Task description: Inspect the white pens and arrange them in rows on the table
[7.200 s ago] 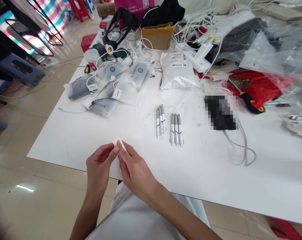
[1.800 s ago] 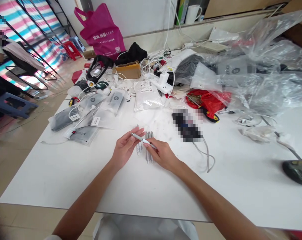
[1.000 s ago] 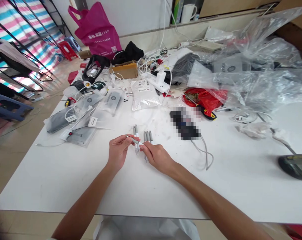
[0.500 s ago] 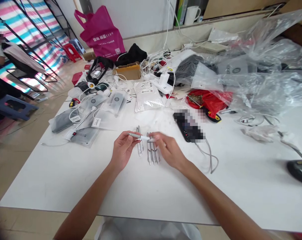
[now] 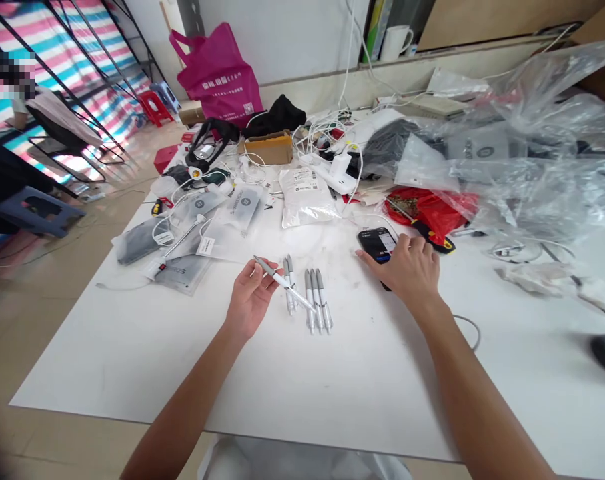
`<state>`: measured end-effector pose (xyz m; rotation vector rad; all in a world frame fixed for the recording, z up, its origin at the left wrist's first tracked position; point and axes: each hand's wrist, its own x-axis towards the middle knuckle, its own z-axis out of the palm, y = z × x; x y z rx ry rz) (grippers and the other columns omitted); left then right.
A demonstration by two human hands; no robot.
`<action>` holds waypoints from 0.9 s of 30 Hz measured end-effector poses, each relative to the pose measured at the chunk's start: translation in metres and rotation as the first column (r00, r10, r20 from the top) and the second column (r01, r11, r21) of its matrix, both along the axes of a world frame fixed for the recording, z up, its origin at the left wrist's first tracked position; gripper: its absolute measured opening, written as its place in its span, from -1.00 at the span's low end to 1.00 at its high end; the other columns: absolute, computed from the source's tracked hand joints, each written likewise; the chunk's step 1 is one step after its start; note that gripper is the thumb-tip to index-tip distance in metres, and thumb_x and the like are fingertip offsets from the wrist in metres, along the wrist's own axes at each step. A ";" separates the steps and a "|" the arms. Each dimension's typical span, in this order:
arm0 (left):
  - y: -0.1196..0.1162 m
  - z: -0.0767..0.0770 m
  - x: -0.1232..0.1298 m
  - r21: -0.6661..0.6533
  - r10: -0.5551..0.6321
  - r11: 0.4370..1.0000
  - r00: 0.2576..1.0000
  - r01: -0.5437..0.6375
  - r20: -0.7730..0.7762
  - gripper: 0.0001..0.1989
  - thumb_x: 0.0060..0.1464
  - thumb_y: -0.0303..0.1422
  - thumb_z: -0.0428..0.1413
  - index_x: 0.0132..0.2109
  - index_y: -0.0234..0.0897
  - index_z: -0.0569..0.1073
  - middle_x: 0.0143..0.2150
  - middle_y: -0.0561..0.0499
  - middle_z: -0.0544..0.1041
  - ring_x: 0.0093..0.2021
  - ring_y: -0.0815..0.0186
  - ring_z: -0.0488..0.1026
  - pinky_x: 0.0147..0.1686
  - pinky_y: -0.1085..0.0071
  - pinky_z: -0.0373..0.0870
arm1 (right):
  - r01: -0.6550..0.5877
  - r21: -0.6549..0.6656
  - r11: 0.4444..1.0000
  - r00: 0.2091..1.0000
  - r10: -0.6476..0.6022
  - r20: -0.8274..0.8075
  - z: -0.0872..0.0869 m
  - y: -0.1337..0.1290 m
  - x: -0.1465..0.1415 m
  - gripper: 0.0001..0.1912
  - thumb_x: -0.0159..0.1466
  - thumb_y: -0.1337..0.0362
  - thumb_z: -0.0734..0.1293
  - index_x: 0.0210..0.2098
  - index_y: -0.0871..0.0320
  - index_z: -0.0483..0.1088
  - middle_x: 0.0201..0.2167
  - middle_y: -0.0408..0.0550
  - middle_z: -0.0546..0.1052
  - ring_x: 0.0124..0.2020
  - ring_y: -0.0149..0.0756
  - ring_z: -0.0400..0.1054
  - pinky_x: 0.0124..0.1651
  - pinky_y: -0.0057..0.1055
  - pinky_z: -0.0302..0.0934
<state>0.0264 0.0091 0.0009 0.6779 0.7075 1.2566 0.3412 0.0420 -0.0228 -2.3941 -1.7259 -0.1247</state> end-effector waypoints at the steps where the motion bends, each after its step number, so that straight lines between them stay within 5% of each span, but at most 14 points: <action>1: 0.000 0.000 0.000 -0.003 -0.007 1.000 1.000 0.007 0.008 -0.75 0.21 -0.14 0.34 -0.15 -0.21 0.56 -0.11 -0.01 0.65 -0.02 0.18 0.64 0.13 0.20 0.48 | 0.002 0.018 1.000 1.000 -0.002 -0.004 0.002 0.001 -0.003 0.00 0.24 -0.35 0.39 0.22 0.47 0.30 0.12 0.62 0.39 0.10 0.32 0.33 0.08 -0.03 0.15; 8: 0.000 0.003 -0.001 -0.012 -0.012 1.000 0.999 0.013 0.043 -0.76 0.21 -0.16 0.34 -0.16 -0.22 0.55 -0.12 -0.01 0.64 -0.04 0.20 0.64 0.11 0.21 0.48 | -0.006 0.161 0.987 1.000 0.010 -0.023 0.004 0.001 -0.010 0.07 0.24 -0.31 0.43 0.35 0.42 0.11 0.18 0.65 0.33 0.19 0.34 0.27 0.09 -0.05 0.13; 16: 0.002 0.003 -0.003 -0.021 -0.003 1.000 0.999 0.003 0.037 -0.74 0.19 -0.15 0.36 -0.15 -0.21 0.55 -0.11 -0.03 0.65 -0.02 0.17 0.64 0.06 0.23 0.49 | 0.089 -0.178 0.980 0.991 -0.105 -0.083 0.012 0.019 -0.001 -0.06 0.27 -0.31 0.39 0.22 0.45 0.33 0.21 0.59 0.36 0.24 0.31 0.30 0.15 -0.07 0.14; 27: 0.004 0.001 -0.004 -0.041 -0.025 0.999 0.999 0.026 0.024 -0.71 0.15 -0.13 0.39 -0.15 -0.22 0.56 -0.11 -0.02 0.66 -0.03 0.17 0.65 0.10 0.20 0.47 | 0.080 -0.143 0.986 0.974 -0.108 -0.197 0.010 0.020 0.000 -0.16 0.30 -0.22 0.40 0.28 0.32 0.30 0.27 0.51 0.35 0.27 0.24 0.28 0.07 -0.10 0.16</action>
